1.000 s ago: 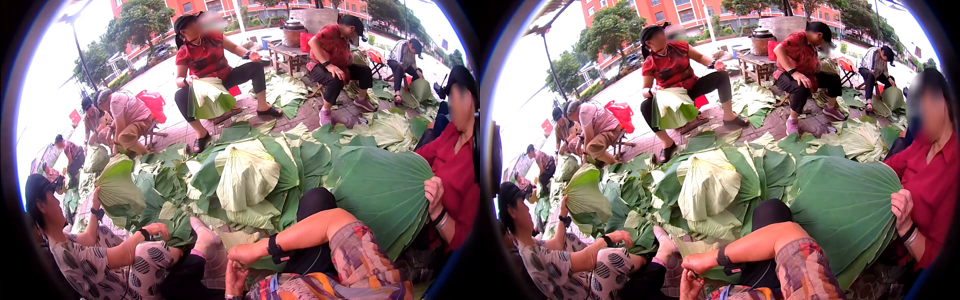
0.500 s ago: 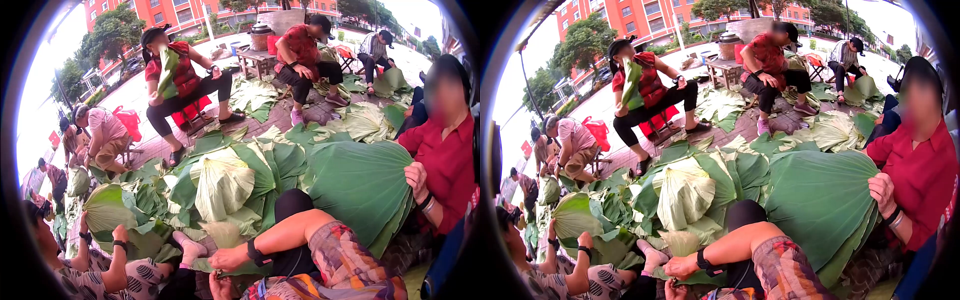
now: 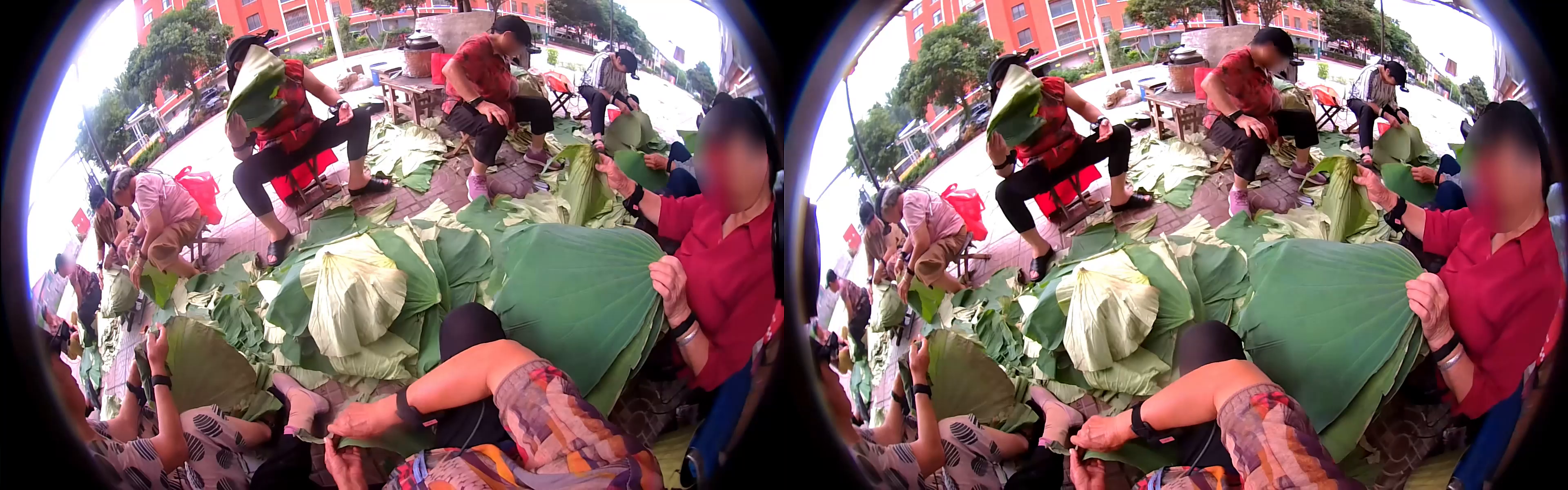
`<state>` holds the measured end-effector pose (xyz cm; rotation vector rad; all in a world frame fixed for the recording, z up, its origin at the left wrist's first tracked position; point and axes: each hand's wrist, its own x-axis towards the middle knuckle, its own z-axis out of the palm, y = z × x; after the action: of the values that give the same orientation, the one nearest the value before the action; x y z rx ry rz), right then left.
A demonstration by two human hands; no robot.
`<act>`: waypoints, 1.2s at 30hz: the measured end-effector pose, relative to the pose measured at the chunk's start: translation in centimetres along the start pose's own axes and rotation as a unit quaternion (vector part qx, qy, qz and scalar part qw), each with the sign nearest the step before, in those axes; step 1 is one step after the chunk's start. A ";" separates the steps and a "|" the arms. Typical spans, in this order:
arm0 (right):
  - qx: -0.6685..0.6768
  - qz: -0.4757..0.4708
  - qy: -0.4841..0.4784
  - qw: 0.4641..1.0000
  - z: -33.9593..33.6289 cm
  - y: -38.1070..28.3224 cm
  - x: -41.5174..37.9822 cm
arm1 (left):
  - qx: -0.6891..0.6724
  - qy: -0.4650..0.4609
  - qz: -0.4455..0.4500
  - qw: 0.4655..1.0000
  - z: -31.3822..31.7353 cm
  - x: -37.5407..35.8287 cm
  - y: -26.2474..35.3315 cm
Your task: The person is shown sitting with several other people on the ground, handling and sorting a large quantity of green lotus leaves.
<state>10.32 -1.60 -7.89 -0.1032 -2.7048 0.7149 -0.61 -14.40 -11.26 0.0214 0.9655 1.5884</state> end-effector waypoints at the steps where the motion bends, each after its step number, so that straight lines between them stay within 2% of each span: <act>1: 0.029 0.016 0.016 0.999 0.4 0.6 0.2 | 0.044 0.020 0.044 0.998 -1.5 1.3 -0.7; 2: 0.010 0.018 0.055 0.998 -0.1 0.9 0.1 | 0.045 -0.020 0.056 0.997 -5.4 3.4 -1.6; 4: -0.034 0.147 0.048 0.987 0.7 3.2 1.2 | 0.078 -0.031 0.077 0.994 -3.1 2.0 -1.0; 5: -0.021 0.154 0.119 0.981 -0.8 3.2 1.1 | 0.111 -0.037 0.102 0.988 -1.6 1.0 -0.4; 6: -0.020 0.193 0.106 0.975 -2.1 3.6 1.3 | 0.104 -0.014 0.123 0.987 -0.5 0.2 -0.2; 7: -0.031 0.231 0.139 0.962 -2.9 4.0 1.7 | 0.098 0.017 0.146 0.984 0.1 -0.3 -0.1; 9: -0.013 0.254 0.169 0.952 -4.9 4.8 2.2 | 0.087 0.059 0.150 0.983 -0.2 0.1 -0.2; 11: -0.028 0.187 0.207 0.960 -7.0 4.2 2.5 | 0.113 0.036 0.129 0.985 -1.7 0.8 -0.1; 13: -0.027 0.161 0.204 0.965 -8.5 2.3 2.6 | 0.059 0.028 0.044 0.997 -2.2 1.0 -0.4; 17: -0.079 0.046 0.201 0.975 -4.7 1.8 1.9 | 0.018 0.000 -0.010 1.000 -1.5 0.6 -1.2; 20: -0.067 0.039 0.052 0.996 -0.6 -0.2 -0.2 | -0.008 -0.028 -0.015 0.999 -0.4 0.3 -1.5; 21: -0.065 0.029 -0.030 0.997 -0.3 -1.2 -0.6 | -0.024 -0.043 -0.015 0.999 -0.4 0.2 -1.5; 22: -0.018 -0.019 -0.037 0.999 1.3 -0.7 -1.5 | -0.035 -0.056 -0.014 0.998 -1.0 0.3 -1.7; 23: -0.038 -0.028 -0.041 0.998 2.3 -0.9 -2.2 | -0.038 -0.053 -0.014 0.998 -1.1 0.1 -1.9; 27: -0.011 -0.018 -0.076 0.997 0.9 -1.5 -1.5 | -0.098 -0.059 -0.029 0.993 -1.3 0.0 -1.7; 29: -0.007 -0.003 -0.081 0.997 1.0 -1.6 -1.4 | -0.186 -0.122 -0.094 0.970 -1.3 0.2 -1.1; 31: -0.064 -0.062 0.010 0.996 1.8 -1.8 -1.6 | -0.171 -0.126 -0.086 0.973 -0.8 0.0 -1.2; 33: -0.068 -0.073 0.007 0.995 2.0 -2.5 -2.0 | -0.124 -0.085 -0.045 0.988 -0.5 0.0 -1.6; 36: -0.067 -0.090 0.006 0.994 1.8 -3.0 -2.2 | -0.060 -0.073 0.003 0.995 -1.3 0.6 -2.2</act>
<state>11.79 -5.42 -8.52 0.1033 -2.7042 0.4795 0.37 -14.75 -13.65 0.0567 0.7556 1.6236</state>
